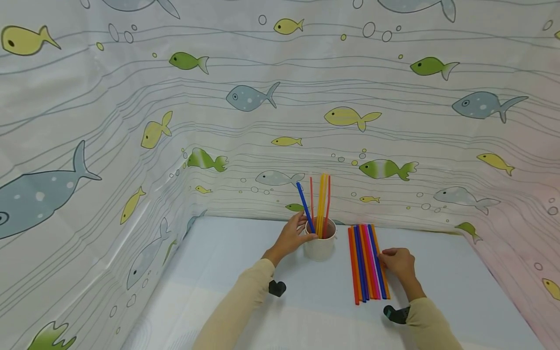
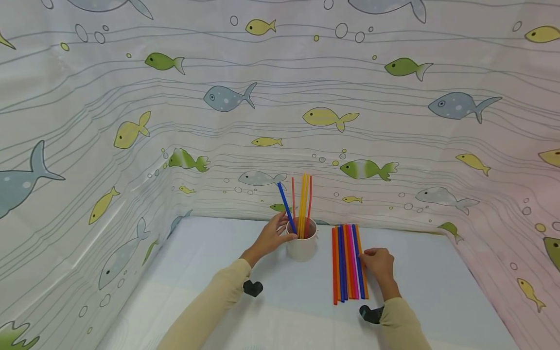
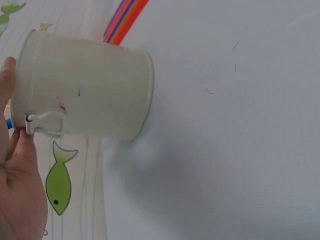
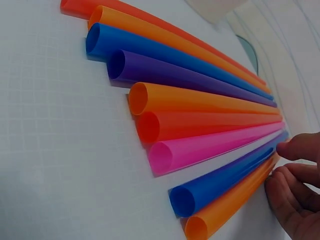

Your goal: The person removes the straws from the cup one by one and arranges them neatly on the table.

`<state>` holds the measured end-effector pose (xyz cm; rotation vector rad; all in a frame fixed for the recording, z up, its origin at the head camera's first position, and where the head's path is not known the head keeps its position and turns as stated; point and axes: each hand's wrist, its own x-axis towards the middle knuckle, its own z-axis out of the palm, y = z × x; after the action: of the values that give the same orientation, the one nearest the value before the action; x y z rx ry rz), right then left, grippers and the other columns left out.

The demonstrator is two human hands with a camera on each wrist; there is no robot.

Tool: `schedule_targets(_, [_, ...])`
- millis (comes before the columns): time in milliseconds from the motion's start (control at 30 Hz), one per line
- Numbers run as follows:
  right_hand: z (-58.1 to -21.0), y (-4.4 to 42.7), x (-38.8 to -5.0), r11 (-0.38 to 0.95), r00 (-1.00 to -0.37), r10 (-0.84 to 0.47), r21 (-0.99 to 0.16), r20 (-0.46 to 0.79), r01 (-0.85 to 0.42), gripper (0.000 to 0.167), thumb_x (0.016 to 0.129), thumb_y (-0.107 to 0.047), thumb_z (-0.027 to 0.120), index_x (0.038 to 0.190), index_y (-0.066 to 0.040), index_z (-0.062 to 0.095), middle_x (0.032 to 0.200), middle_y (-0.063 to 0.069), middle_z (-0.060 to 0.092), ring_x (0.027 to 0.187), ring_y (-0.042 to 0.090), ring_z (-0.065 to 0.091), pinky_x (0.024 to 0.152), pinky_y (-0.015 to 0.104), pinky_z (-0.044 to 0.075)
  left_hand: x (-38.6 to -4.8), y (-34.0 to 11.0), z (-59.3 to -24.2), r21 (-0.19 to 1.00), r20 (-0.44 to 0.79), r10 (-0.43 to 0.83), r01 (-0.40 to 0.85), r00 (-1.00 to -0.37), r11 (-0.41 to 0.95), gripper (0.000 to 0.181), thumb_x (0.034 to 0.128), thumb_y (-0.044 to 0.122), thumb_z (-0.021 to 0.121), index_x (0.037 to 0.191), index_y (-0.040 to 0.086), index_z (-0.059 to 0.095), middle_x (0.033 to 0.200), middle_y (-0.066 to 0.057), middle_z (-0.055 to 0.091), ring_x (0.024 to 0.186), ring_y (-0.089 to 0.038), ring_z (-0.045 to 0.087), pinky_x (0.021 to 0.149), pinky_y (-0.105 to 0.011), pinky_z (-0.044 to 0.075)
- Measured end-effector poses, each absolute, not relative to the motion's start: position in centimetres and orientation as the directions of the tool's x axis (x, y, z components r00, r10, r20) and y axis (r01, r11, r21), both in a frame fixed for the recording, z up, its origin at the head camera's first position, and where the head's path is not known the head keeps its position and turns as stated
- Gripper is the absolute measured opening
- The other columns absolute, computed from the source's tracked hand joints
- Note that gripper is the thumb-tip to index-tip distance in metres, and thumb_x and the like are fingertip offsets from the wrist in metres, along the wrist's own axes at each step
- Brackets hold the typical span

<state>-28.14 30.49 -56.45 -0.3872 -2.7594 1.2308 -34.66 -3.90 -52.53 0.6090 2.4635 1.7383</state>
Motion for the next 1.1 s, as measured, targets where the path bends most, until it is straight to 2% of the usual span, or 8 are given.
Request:
schedule_targets(233, [-56.4,30.5,-28.2,0.638,-0.964,0.265,-0.747,-0.013,0.185,0.032,0.086,-0.016,0.071,0.098,0.014,0.068,0.075,0.017,0.07,0.063,0.019,0.066,0.054,0.03,0.057,-34.7,-3.9,-52.7,0.91,0.169,0.353,0.283,-0.92,0.302,0.093,0.0806,0.029,0.08,0.153,0.009,0.024,0.141,-0.009,0.046,0.132,-0.021,0.046,0.104,-0.028,0.042])
schedule_targets(533, [-56.4,30.3,-28.5,0.639,-0.96,0.277,-0.741,-0.027,0.205,0.034,0.089,-0.018,0.068,0.102,0.013,0.068,0.086,0.02,0.07,0.065,0.018,0.065,0.053,0.026,0.055,-34.8,-3.9,-52.6,0.91,0.16,0.348,0.275,-0.924,0.31,0.094,0.0803,0.028,0.08,0.154,0.01,0.024,0.142,-0.008,0.046,0.132,-0.02,0.046,0.103,-0.027,0.042])
schedule_targets(800, [-54.5,29.0,-29.3,0.655,-0.956,0.287,-0.74,0.057,0.153,0.035,0.09,-0.023,0.07,0.107,0.007,0.069,0.095,0.021,0.07,0.075,0.026,0.068,0.063,0.035,0.059,-34.8,-3.9,-52.6,0.907,0.156,0.344,0.272,-0.926,0.32,0.094,0.0808,0.028,0.08,0.154,0.01,0.023,0.141,-0.009,0.046,0.132,-0.021,0.045,0.104,-0.029,0.042])
schedule_targets(1100, [-50.8,26.1,-30.5,0.673,-0.946,0.214,-0.739,0.244,-0.038,0.031,0.089,-0.018,0.071,0.109,0.006,0.07,0.097,0.02,0.071,0.085,0.033,0.068,0.072,0.043,0.058,-34.8,-3.8,-52.6,0.906,0.165,0.35,0.282,-0.922,0.315,0.094,0.0811,0.027,0.08,0.154,0.01,0.023,0.141,-0.009,0.046,0.132,-0.021,0.046,0.103,-0.028,0.043])
